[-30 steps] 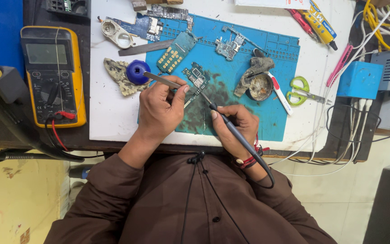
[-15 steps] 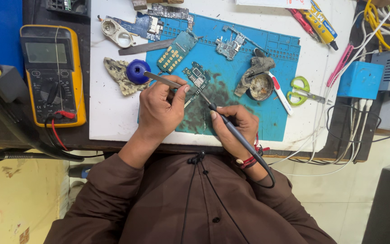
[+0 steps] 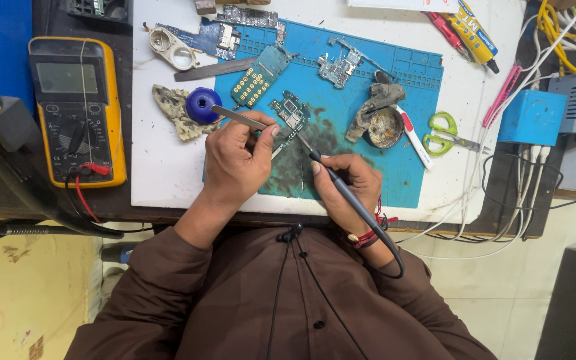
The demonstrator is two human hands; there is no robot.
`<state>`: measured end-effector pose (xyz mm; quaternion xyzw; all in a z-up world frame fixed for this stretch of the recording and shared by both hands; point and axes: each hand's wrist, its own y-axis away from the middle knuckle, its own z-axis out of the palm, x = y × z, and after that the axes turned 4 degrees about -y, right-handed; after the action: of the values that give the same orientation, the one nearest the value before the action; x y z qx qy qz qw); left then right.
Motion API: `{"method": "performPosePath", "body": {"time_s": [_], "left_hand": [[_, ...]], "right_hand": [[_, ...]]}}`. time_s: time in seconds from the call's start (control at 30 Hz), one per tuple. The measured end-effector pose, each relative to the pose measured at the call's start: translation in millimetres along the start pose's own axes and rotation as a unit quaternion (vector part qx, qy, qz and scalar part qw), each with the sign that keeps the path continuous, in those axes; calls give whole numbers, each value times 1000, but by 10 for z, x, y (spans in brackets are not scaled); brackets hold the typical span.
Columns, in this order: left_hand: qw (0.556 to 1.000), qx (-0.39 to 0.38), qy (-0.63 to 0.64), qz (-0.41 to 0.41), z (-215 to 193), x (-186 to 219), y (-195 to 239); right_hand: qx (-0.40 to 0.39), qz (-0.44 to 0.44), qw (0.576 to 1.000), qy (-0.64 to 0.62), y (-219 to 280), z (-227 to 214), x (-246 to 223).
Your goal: The person uses a hot air gun and tweezers to remove and reposition small components on a circuit board. They also use a toothbrush to clean the board and apply flux from a tube to specific areas.
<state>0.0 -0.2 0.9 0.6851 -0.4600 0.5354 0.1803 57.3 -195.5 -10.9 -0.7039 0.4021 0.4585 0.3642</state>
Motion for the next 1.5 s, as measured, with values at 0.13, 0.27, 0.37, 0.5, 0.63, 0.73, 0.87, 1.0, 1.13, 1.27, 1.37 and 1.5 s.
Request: {"method": "performPosePath", "body": {"time_s": [0.13, 0.27, 0.37, 0.5, 0.63, 0.73, 0.87, 1.0, 1.13, 1.27, 1.37, 1.5], "left_hand": [[1000, -2, 5, 1, -3, -1, -2], [1000, -2, 5, 0, -1, -1, 2], [1000, -8, 5, -3, -1, -6, -4], [1000, -8, 4, -3, -5, -6, -5], [1000, -8, 4, -4, -6, -1, -3], [1000, -5, 7, 0, -6, -2, -2], [1000, -2, 6, 5, -3, 8, -6], [1000, -5, 7, 2, -12, 10, -17], [1000, 2, 9, -6, -16, -5, -16], [1000, 13, 21, 1, -13, -20, -9], [999, 23, 24, -7, 6, -56, -8], [998, 45, 37, 7, 16, -105, 49]], "right_hand": [[1, -10, 1000, 12, 3, -7, -11], [6, -6, 1000, 13, 11, -6, -12], [6, -2, 1000, 14, 15, -15, -13], [3, -7, 1000, 11, 8, -6, -19], [-7, -25, 999, 41, -6, -15, -39], [-2, -43, 998, 55, -3, -1, -44], [10, -31, 998, 45, 18, -8, -26], [24, 3, 1000, -2, 33, -9, 22], [23, 6, 999, -31, 35, -13, 70], [27, 18, 999, -38, 42, -26, 52], [50, 16, 998, -40, 2, 6, -11], [28, -1, 998, 48, -21, -90, -267]]}}
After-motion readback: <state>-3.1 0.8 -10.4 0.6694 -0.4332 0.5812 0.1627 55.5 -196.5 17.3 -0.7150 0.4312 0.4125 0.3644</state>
